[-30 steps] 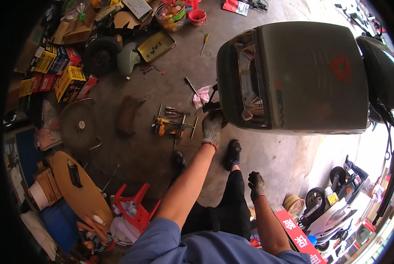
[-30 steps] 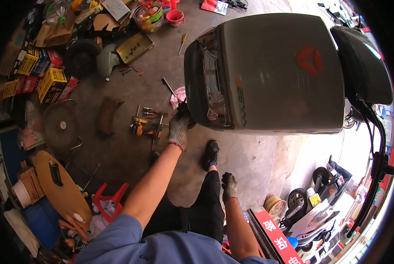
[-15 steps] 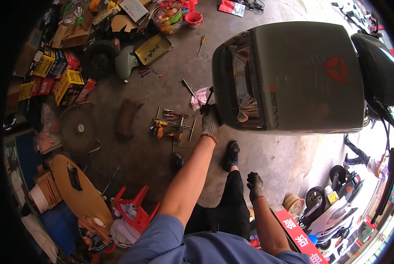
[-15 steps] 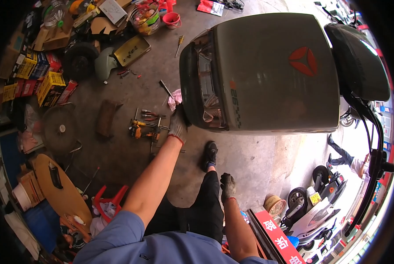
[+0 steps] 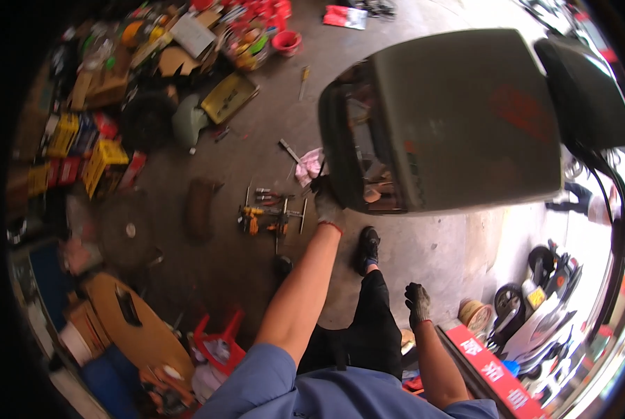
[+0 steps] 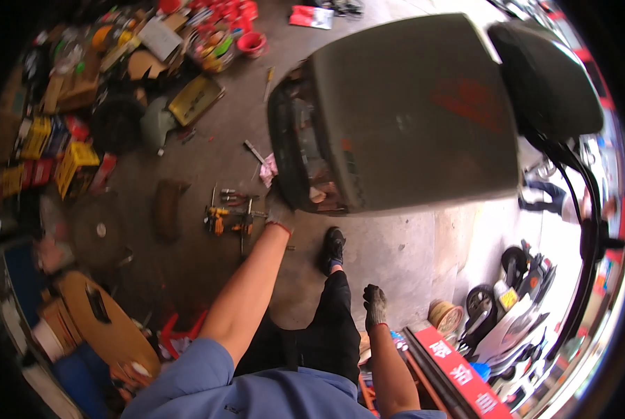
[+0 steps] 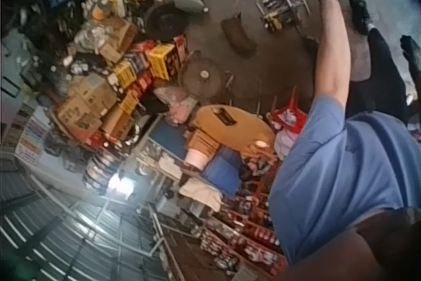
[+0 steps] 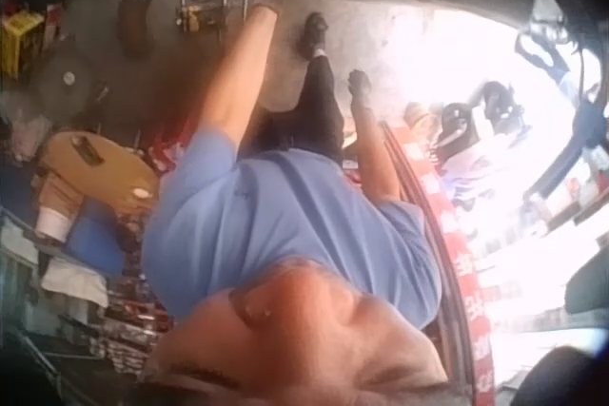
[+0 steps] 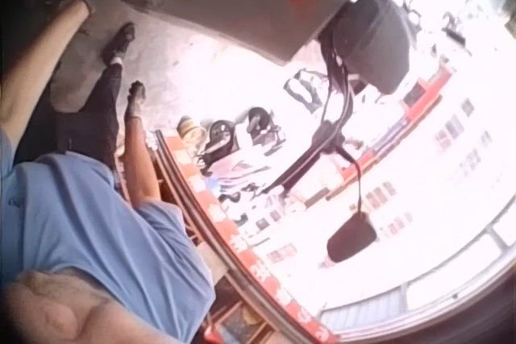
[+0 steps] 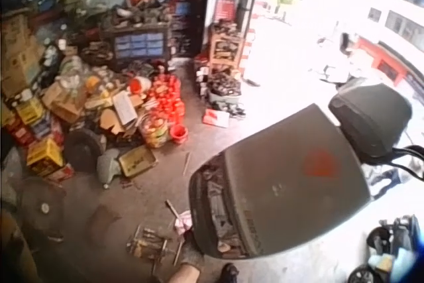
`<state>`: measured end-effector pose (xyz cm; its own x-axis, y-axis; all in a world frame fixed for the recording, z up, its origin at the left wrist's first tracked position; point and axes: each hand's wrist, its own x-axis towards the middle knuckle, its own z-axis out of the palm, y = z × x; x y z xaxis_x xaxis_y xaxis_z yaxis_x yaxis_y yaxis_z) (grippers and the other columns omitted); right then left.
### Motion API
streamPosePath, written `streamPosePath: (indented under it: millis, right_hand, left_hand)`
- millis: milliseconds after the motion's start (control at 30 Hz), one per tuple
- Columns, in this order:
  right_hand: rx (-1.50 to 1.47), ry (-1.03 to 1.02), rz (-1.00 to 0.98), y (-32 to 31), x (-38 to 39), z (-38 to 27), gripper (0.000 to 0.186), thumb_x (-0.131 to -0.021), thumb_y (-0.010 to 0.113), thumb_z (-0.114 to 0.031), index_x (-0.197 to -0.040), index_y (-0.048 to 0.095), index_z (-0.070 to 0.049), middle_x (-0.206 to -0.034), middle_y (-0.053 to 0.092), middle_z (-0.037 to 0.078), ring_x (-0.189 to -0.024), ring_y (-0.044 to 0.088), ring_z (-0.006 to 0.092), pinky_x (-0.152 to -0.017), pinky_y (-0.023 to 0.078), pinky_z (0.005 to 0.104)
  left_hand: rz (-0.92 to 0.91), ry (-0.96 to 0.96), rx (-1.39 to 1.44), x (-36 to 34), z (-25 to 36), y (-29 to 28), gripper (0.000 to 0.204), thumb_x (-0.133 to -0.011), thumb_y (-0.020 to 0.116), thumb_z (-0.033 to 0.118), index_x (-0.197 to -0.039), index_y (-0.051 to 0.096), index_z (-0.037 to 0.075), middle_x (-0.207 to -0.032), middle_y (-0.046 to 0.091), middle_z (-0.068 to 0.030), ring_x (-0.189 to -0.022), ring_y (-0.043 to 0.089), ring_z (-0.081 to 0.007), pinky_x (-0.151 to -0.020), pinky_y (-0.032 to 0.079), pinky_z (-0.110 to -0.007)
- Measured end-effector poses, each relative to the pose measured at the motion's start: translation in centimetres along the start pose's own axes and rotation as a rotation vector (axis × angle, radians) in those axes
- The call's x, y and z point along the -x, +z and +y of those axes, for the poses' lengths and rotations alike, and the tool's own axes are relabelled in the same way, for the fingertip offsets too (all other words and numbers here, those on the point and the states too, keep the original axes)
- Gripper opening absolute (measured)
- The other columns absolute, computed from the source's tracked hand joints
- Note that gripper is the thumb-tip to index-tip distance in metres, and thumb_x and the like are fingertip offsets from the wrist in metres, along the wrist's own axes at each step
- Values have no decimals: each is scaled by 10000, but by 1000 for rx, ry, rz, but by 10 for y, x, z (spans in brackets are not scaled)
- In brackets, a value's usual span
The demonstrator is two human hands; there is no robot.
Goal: The recorder is using a screwdriver to remove or fasten screws on the body panels of an electric scooter in a repair shop.
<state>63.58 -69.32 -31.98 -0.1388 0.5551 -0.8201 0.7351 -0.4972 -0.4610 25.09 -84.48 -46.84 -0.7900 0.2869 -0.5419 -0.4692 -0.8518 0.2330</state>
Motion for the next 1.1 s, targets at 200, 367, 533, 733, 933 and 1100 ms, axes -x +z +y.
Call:
streamPosePath:
  millis: [200, 367, 533, 733, 933, 1100]
  right_hand:
    - [-385, 132, 167, -40, -10, 40, 712, -1014, 378, -651, -1387, 591, -83, -1316, 670, 89, -1110, 611, 247, -923, 424, 425]
    - [-642, -227, 164, -19, -92, -53, 805, -1026, 289, -678, -1549, 402, -76, -1628, 375, 97, -1533, 265, 239, -1244, 68, 435]
    - [-850, -526, 20, 79, -151, -184, 772, -1031, 454, -572, -1573, 333, -35, -1652, 313, 102, -1540, 222, 217, -1247, 131, 365]
    - [-862, -527, -183, 118, -180, -177, 697, -1096, 309, -487, -1592, 224, -5, -1681, 213, 97, -1552, 165, 197, -1258, 122, 325]
    - [-857, -549, 284, -83, -151, -183, 725, -1094, 265, -535, -1593, 234, -10, -1674, 230, 117, -1530, 237, 204, -1258, 176, 360]
    - [-1048, -456, -190, 68, -145, -213, 717, -1089, 262, -546, -1598, 245, -41, -1679, 218, 98, -1530, 219, 223, -1242, 176, 361]
  left_hand:
    - [-278, -165, -401, 54, 34, 62, 454, -1060, 419, 403, -1400, 526, 121, -1362, 601, -85, -1235, 564, -320, -1039, 453, -541]
    - [-659, -328, -168, 26, 31, 48, 497, -1048, 355, 358, -1448, 487, 94, -1478, 499, -130, -1309, 502, -345, -1088, 399, -579]
    - [-101, -108, -515, 48, 27, 73, 443, -1038, 368, 345, -1332, 553, 70, -1352, 579, -116, -1260, 536, -311, -1083, 394, -567]
    - [-80, -120, -510, 72, 25, 113, 375, -1034, 415, 382, -1170, 583, 75, -1169, 622, -60, -1095, 577, -255, -864, 498, -459]
    - [-325, 42, -893, 44, 26, 71, 384, -1028, 438, 399, -1199, 581, 86, -1193, 619, -80, -1112, 575, -249, -886, 503, -460]
    - [-582, 280, -1411, 25, 42, 59, 408, -1046, 394, 339, -1323, 531, 72, -1347, 566, -104, -1216, 545, -259, -971, 489, -484]
